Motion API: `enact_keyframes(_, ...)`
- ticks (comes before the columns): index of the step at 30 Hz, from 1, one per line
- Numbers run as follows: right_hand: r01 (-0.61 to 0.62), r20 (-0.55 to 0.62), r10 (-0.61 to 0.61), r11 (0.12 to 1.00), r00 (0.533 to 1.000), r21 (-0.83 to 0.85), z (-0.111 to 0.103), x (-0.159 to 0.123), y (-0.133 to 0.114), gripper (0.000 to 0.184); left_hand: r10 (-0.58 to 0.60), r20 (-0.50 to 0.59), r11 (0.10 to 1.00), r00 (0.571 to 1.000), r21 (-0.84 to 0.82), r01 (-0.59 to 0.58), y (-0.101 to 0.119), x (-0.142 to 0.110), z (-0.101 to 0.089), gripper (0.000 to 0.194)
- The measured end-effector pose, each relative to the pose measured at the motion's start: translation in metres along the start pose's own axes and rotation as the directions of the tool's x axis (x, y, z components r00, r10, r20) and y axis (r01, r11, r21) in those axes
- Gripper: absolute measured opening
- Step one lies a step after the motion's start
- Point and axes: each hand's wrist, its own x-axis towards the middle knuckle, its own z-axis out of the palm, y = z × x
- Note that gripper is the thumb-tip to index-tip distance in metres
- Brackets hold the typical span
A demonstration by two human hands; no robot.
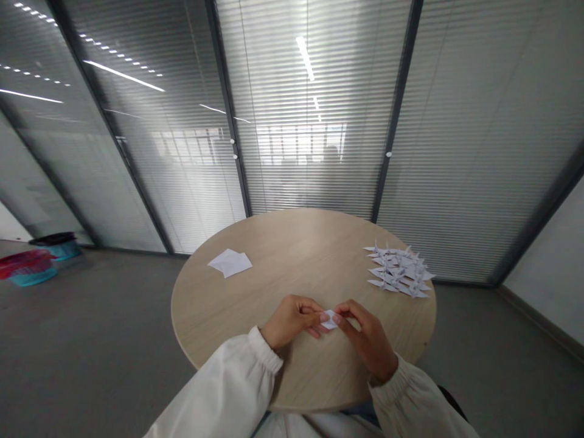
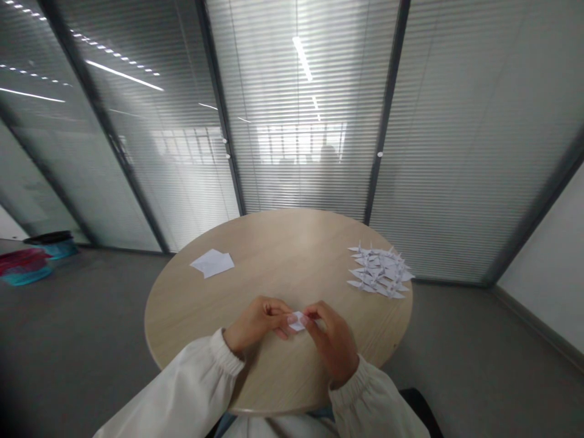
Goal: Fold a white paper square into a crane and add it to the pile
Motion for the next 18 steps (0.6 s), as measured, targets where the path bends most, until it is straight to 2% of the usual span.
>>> enact_keyframes(18,-0.046,0.007,0.046,0.998,0.999,0.052,-0.0013,-0.0001,-0.0018,0.016,0.02,0.066,1.0,0.998,-0.019,-0.019,-0.0008,-0.0012,-0.0014,0.043)
